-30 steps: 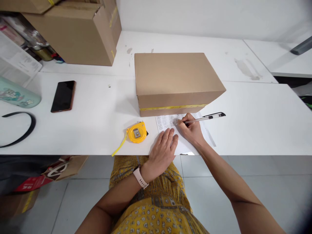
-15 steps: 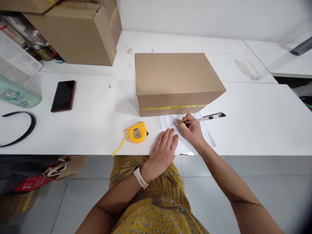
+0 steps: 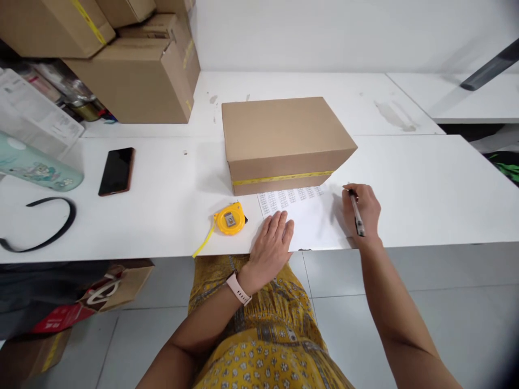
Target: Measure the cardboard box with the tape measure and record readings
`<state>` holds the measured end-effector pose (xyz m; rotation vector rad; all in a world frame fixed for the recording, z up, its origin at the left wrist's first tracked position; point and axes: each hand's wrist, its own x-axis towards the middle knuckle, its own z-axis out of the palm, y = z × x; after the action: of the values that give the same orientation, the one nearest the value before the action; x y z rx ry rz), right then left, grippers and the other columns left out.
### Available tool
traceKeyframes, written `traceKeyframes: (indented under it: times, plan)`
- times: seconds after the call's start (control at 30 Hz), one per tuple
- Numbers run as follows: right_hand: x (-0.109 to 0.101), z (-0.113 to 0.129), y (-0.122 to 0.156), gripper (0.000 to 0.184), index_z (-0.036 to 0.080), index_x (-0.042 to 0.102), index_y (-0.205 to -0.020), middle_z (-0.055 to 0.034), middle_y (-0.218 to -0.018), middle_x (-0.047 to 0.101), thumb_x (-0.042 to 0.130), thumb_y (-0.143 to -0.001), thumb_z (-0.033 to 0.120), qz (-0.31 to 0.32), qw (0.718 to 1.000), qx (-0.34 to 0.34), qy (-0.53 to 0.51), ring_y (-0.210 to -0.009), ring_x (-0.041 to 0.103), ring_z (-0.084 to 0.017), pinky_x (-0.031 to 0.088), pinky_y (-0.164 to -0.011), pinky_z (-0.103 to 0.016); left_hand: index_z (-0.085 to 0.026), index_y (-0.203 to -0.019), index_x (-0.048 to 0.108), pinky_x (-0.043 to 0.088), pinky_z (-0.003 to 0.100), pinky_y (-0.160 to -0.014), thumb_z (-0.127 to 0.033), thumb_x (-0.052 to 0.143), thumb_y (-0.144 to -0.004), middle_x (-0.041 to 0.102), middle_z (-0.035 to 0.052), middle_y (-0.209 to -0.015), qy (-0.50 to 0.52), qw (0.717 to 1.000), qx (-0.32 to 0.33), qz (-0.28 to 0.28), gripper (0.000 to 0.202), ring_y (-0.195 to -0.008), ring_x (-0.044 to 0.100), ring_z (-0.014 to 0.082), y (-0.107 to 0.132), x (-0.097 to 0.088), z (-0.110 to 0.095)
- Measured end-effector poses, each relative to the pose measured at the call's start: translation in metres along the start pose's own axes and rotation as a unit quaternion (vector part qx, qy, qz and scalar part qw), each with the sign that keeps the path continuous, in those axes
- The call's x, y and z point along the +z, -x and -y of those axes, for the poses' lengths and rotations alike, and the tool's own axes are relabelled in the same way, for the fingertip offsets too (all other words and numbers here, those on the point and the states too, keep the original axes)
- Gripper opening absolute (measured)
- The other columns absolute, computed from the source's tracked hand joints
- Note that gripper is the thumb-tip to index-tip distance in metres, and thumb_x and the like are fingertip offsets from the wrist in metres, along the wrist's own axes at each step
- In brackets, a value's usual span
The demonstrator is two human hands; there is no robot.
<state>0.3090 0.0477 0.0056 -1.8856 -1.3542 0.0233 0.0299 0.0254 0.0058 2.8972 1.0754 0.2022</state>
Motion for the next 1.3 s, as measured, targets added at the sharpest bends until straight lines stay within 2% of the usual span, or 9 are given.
traceKeyframes:
  times: [0.1,0.2,0.4,0.6,0.73,0.8,0.87,1.03,1.3]
  plan:
    - [-0.012,-0.036,-0.004,0.033,0.024,0.068,-0.112,-0.0116,-0.101,0.06,0.043,-0.091,0.02,0.03,0.995,-0.029,0.094,-0.096,0.055,-0.029,0.046,-0.083,-0.043,-0.003,-0.156,0.041,0.026,0.052,-0.13,-0.042,0.069,-0.095,0.032,0.0246,-0.168,0.001,1.0,0.001,-0.006,0.077,-0.158,0.028,0.0378,0.0,0.001,0.001]
    - [-0.01,-0.055,-0.007,0.041,0.022,0.07,-0.117,-0.0145,-0.101,0.06,0.04,-0.09,0.015,0.024,0.989,-0.038,0.143,-0.099,0.054,-0.032,0.047,-0.087,-0.046,-0.004,-0.154,0.043,0.027,0.051,-0.129,-0.039,0.067,-0.096,0.034,0.024,-0.167,0.004,1.0,-0.004,-0.012,0.072,-0.158,0.03,0.037,0.001,0.002,0.001]
    - [-0.001,-0.06,-0.01,0.051,0.019,0.068,-0.125,-0.0151,-0.102,0.067,0.039,-0.086,0.006,0.005,0.989,-0.038,0.143,-0.098,0.055,-0.032,0.047,-0.086,-0.045,-0.005,-0.151,0.045,0.028,0.054,-0.128,-0.038,0.065,-0.097,0.037,0.0241,-0.166,0.019,0.999,-0.004,-0.039,0.067,-0.157,0.031,0.0378,0.02,0.009,0.005]
    - [0.005,-0.065,-0.014,0.041,0.015,0.073,-0.115,-0.0189,-0.105,0.066,0.04,-0.091,0.013,-0.009,0.989,-0.025,0.145,-0.101,0.057,-0.034,0.046,-0.088,-0.046,-0.013,-0.151,0.042,0.032,0.057,-0.126,-0.044,0.061,-0.099,0.04,0.0221,-0.164,0.084,0.993,0.02,-0.081,0.064,-0.157,0.032,0.0348,0.051,0.007,0.008]
    - [0.009,-0.063,-0.015,0.039,0.015,0.074,-0.109,-0.0191,-0.102,0.067,0.04,-0.09,0.014,-0.018,0.992,-0.016,0.127,-0.099,0.058,-0.033,0.046,-0.088,-0.045,-0.018,-0.144,0.046,0.04,0.054,-0.122,-0.037,0.061,-0.1,0.052,0.0181,-0.155,0.121,0.972,0.019,-0.199,0.05,-0.152,0.041,0.0305,0.069,-0.016,0.016]
    - [0.009,-0.061,-0.016,0.039,0.015,0.074,-0.107,-0.0193,-0.101,0.067,0.04,-0.09,0.015,-0.023,0.993,-0.008,0.117,-0.098,0.058,-0.033,0.046,-0.088,-0.046,-0.02,-0.139,0.049,0.04,0.054,-0.122,-0.033,0.064,-0.098,0.056,0.0175,-0.151,0.122,0.955,-0.024,-0.269,0.046,-0.149,0.044,0.0306,0.075,-0.028,0.029]
    - [0.009,-0.059,-0.016,0.038,0.015,0.074,-0.106,-0.0197,-0.101,0.067,0.04,-0.091,0.017,-0.026,0.994,0.004,0.107,-0.099,0.058,-0.033,0.046,-0.088,-0.046,-0.02,-0.137,0.05,0.04,0.056,-0.121,-0.034,0.071,-0.094,0.055,0.0184,-0.15,0.133,0.941,-0.096,-0.295,0.05,-0.147,0.045,0.0326,0.077,-0.035,0.046]
    - [0.006,-0.054,-0.014,0.035,0.015,0.074,-0.104,-0.0187,-0.101,0.067,0.042,-0.089,0.017,-0.026,0.996,0.03,0.076,-0.1,0.059,-0.033,0.046,-0.09,-0.047,-0.021,-0.142,0.046,0.04,0.056,-0.118,-0.035,0.082,-0.078,0.05,0.0189,-0.153,0.232,0.912,-0.262,-0.213,0.076,-0.144,0.046,0.0357,0.076,-0.036,0.084]
    - [-0.004,-0.039,-0.016,0.029,0.016,0.072,-0.097,-0.0178,-0.098,0.067,0.045,-0.085,0.016,-0.011,0.997,0.075,0.021,-0.098,0.06,-0.033,0.046,-0.091,-0.048,-0.018,-0.137,0.052,0.032,0.06,-0.121,-0.037,0.084,-0.07,0.056,0.0192,-0.145,0.31,0.88,-0.304,-0.193,0.076,-0.142,0.046,0.0374,0.059,-0.029,0.095]
